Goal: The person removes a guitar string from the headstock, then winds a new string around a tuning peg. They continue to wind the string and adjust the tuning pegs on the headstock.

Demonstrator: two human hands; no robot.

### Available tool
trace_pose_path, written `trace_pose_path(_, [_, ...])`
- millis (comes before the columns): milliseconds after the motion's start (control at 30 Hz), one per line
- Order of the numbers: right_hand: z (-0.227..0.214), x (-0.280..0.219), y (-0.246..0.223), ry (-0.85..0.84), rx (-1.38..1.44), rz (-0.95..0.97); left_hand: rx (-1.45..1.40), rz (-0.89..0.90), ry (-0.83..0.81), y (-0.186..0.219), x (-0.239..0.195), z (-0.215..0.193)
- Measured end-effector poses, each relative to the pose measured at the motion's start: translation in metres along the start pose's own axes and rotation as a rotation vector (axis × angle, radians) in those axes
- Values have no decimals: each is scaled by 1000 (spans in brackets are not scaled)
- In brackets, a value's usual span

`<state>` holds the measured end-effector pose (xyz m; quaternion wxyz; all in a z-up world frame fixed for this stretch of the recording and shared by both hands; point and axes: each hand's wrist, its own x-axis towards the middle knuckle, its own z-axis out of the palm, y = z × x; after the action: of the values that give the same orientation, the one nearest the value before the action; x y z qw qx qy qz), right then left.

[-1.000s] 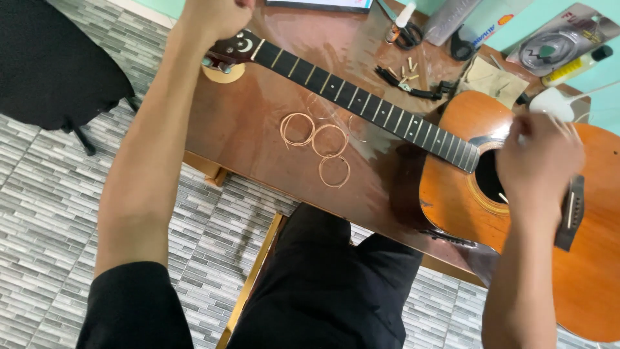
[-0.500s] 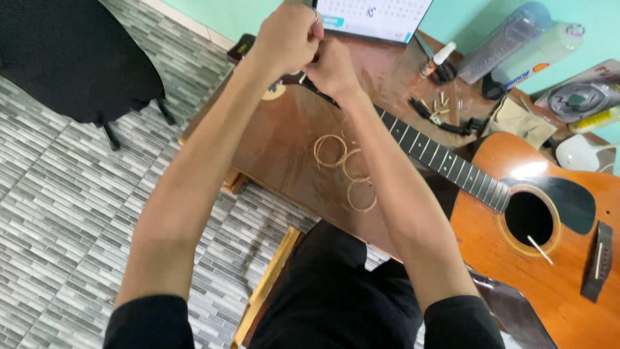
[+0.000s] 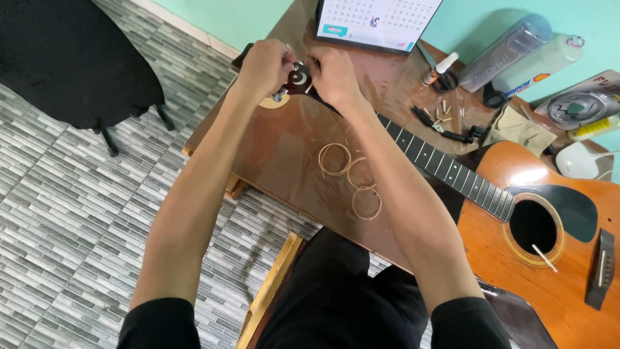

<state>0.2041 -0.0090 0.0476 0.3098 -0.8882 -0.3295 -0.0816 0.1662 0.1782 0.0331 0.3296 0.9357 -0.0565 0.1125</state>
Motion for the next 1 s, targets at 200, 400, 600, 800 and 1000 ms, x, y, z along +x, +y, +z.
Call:
trace_pose_path(200, [9,7,0,38,49,-148,21,-101,5,1,0,-1])
trace_pose_path(400, [6,11,-11,-19,-36,-283,-100,-14,198,-23,2,24])
trace_pose_path(600, [-5,20,-24,-35,92,-235,-130,-16,235,-9,-6,16])
trace_pose_path(800, [5,35,-16,-103,81,-74,-259,-44,349,0,-5,21])
trace_pose_path(1000, [-7,38,-21,-64,337,5,-386,-372,310,24,-8,-9])
